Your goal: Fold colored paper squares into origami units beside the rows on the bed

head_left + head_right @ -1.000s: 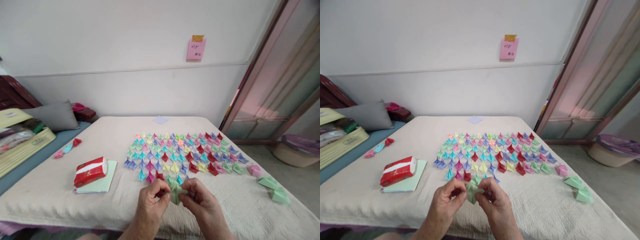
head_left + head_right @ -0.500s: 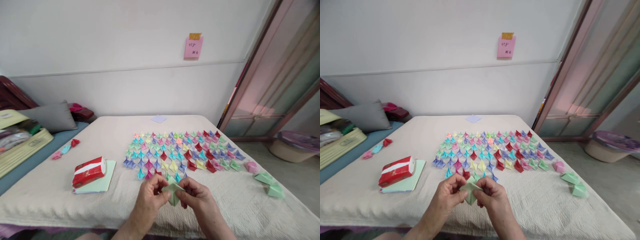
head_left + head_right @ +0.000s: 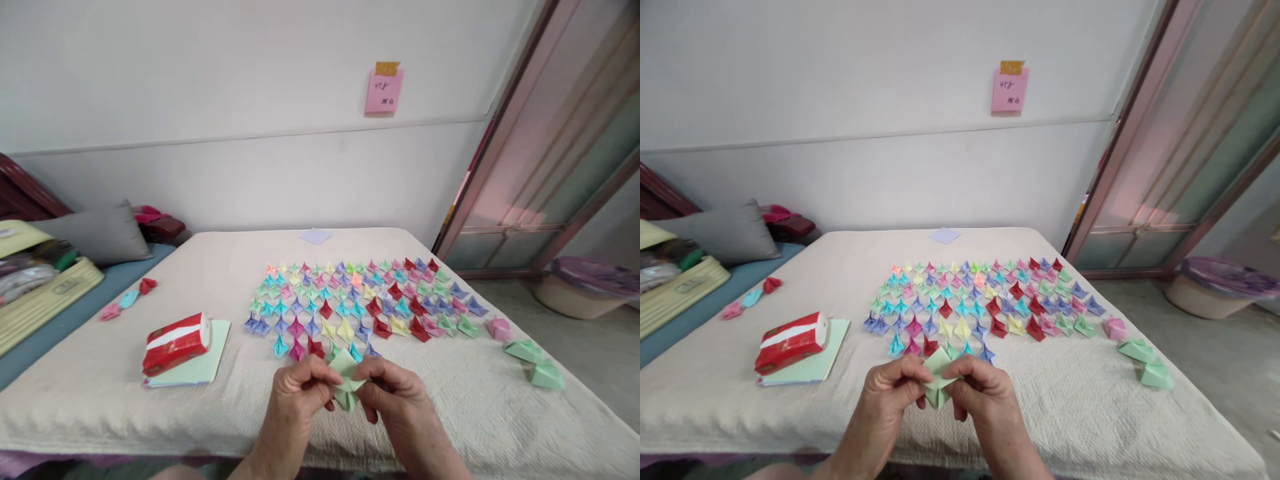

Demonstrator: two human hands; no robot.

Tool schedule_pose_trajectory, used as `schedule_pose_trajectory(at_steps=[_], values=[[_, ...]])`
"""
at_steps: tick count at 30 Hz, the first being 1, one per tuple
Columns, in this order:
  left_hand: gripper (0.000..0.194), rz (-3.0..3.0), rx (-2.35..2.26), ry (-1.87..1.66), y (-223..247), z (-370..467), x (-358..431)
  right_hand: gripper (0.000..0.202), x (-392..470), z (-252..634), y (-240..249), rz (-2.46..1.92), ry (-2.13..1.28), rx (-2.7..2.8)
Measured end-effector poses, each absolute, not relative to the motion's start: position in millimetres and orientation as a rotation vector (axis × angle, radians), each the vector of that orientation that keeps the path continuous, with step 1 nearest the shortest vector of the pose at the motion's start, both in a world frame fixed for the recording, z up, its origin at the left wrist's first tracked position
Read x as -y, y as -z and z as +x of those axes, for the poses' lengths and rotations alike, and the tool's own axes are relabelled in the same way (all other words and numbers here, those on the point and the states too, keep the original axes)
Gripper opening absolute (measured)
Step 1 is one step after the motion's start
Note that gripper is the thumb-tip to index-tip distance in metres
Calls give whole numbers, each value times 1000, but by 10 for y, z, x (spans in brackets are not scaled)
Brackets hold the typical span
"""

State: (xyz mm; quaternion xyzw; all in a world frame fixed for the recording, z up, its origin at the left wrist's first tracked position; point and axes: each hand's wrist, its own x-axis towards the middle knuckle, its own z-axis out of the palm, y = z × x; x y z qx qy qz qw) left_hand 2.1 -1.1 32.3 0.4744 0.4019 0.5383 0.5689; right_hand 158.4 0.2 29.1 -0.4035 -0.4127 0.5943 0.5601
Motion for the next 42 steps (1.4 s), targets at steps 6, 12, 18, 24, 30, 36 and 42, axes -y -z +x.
schedule_pose_trajectory(at_steps=[6,12,18,24,30,36,42], values=[[15,1147,-934,-1255,-371,-11,37,13,5,1605,-319,-828,-1466,988],[14,1254,-973,-1187,-419,-44,10,9,-9,1600,-332,-867,-1471,945],[5,1257,-965,-1134,-455,-41,19,8,-18,1600,-289,-860,-1399,1012],[17,1123,-956,-1185,-356,45,29,10,4,1567,-221,-867,-1334,1076],[24,997,-919,-1255,-390,72,53,13,14,1563,-213,-841,-1485,941],[26,1021,-888,-1229,-423,60,61,13,20,1556,-281,-841,-1519,887],[27,1023,-892,-1265,-398,51,51,24,37,1561,-346,-852,-1492,884]])
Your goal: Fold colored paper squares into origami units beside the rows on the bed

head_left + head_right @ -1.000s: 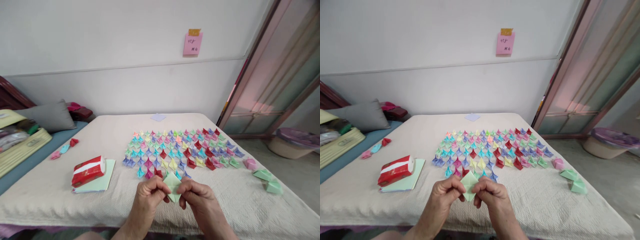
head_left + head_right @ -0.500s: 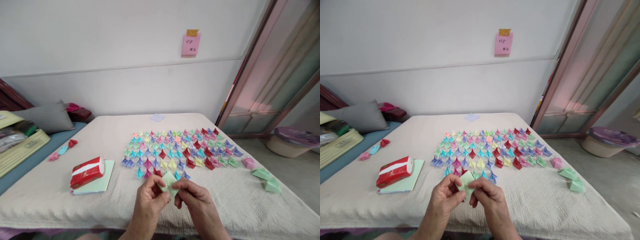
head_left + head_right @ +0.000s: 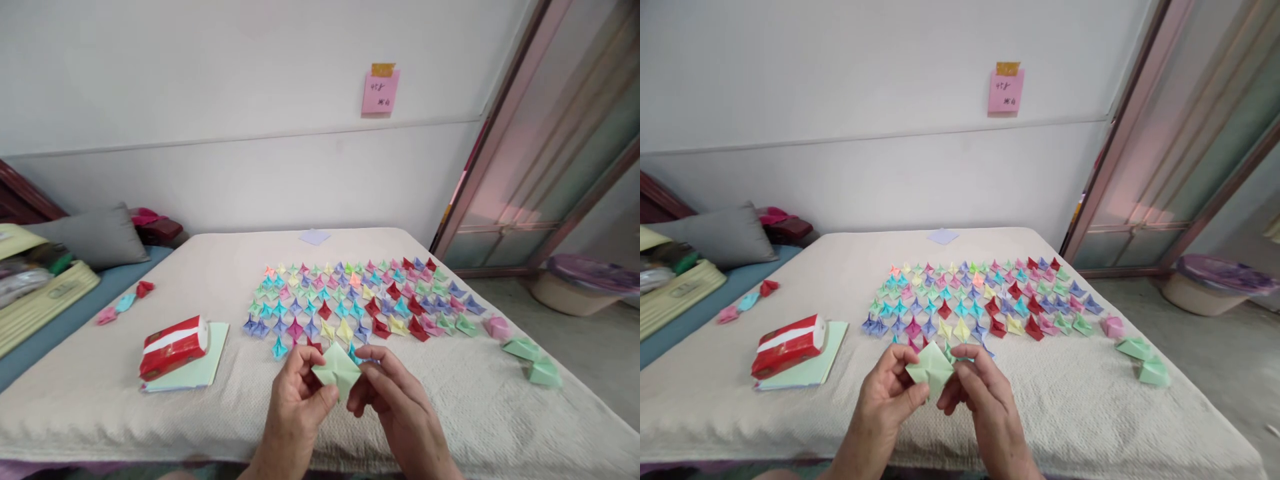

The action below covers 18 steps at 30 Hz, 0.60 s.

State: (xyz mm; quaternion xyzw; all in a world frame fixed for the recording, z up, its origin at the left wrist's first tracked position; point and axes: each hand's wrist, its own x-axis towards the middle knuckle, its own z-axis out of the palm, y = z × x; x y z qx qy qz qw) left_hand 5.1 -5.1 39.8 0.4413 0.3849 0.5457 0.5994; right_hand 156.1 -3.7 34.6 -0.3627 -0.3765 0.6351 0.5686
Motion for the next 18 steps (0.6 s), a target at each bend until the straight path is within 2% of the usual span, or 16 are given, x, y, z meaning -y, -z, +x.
schedule_pose_trajectory(at_steps=[6,18], values=[[26,1079,-892,-1256,-365,82,68,31,15,1580,-349,-953,-1468,1090],[22,1148,-892,-1270,-307,81,61,25,-7,1581,-344,-956,-1614,865]])
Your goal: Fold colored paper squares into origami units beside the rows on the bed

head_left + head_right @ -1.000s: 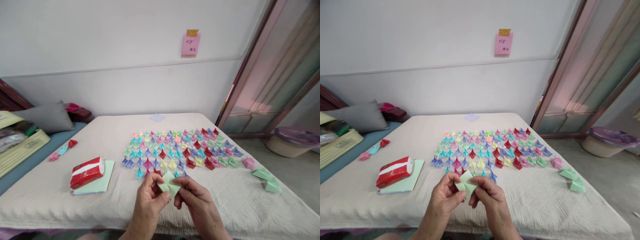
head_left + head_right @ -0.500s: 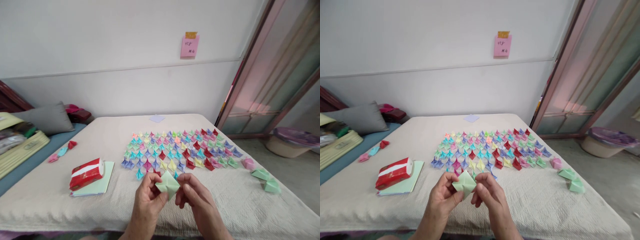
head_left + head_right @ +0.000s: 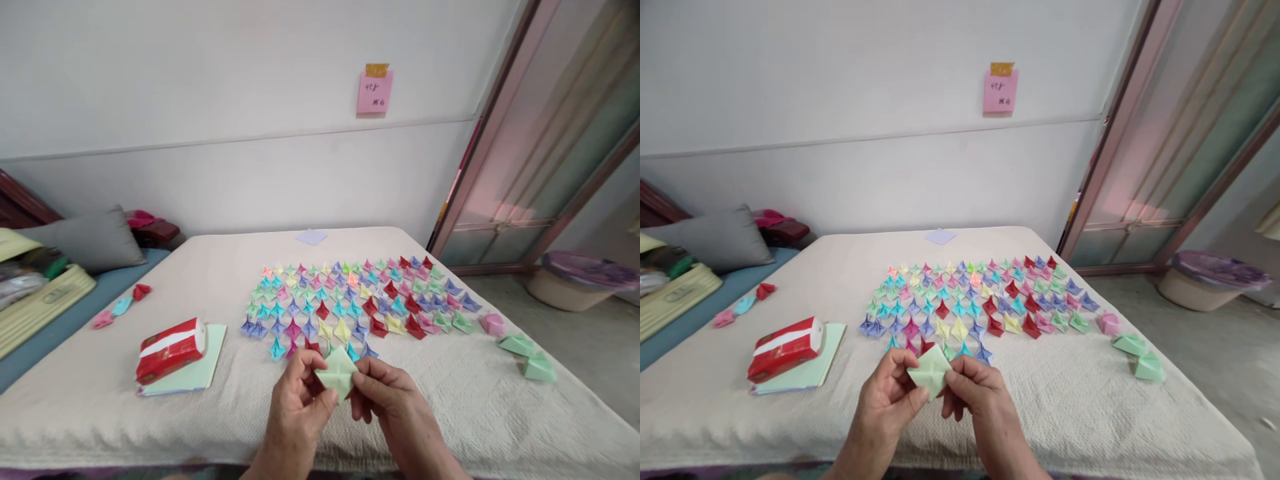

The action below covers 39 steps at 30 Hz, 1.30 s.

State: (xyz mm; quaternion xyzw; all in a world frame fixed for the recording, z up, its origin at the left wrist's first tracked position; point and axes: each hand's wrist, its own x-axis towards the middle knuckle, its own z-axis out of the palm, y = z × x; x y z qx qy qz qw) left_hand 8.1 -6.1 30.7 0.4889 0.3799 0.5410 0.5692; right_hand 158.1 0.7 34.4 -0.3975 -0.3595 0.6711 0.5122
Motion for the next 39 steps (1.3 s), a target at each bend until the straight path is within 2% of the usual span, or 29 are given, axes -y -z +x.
schedule_pose_trajectory(at_steps=[10,15,20,31,39], values=[[19,1153,-814,-1179,-353,124,88,18,1,1552,-273,-985,-1519,1019],[34,1073,-782,-1229,-359,152,67,17,-6,1572,-262,-959,-1491,1023],[21,1168,-941,-1147,-418,127,57,21,26,1537,-329,-963,-1497,1040],[25,1091,-970,-1170,-463,84,68,17,15,1521,-306,-988,-1495,1078],[32,1237,-1152,-1106,-411,-6,-50,33,-73,1608,-277,-1124,-1516,1036]])
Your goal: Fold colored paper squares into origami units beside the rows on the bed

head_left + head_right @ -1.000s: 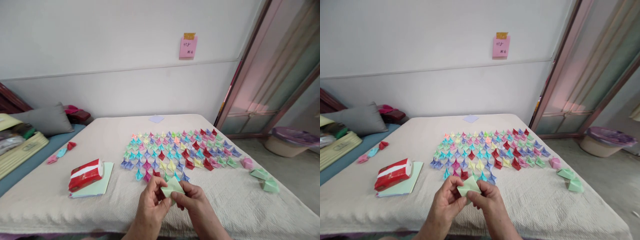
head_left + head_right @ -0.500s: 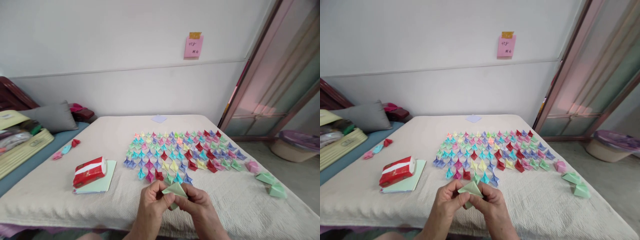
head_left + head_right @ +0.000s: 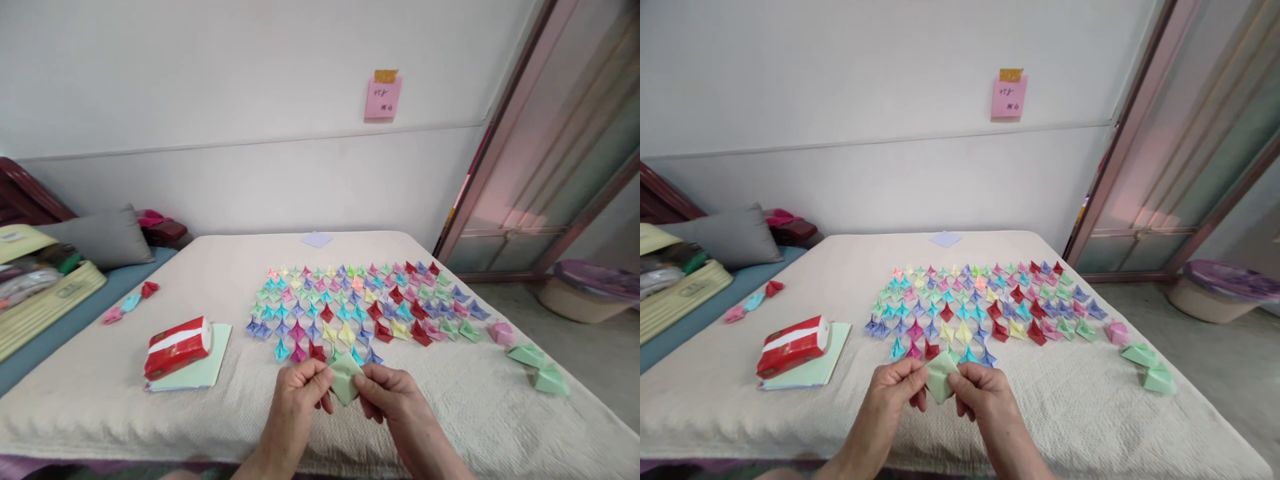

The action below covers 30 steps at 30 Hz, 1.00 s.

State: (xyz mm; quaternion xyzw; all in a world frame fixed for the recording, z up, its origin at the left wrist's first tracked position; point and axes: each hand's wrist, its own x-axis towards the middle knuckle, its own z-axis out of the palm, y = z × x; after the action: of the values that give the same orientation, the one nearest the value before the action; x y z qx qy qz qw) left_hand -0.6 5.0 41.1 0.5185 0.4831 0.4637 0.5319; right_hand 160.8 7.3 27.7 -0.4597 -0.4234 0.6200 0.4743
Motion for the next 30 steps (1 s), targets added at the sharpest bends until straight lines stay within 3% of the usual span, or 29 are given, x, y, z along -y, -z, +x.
schedule_pose_trajectory(at_steps=[7,15,30], values=[[18,1068,-1105,-1118,-353,53,-65,23,-104,1629,-295,-1229,-1466,938],[22,972,-1115,-1183,-329,87,-61,23,-89,1567,-275,-1123,-1601,756],[20,930,-1152,-1246,-291,113,-66,23,-94,1568,-273,-1114,-1492,805]])
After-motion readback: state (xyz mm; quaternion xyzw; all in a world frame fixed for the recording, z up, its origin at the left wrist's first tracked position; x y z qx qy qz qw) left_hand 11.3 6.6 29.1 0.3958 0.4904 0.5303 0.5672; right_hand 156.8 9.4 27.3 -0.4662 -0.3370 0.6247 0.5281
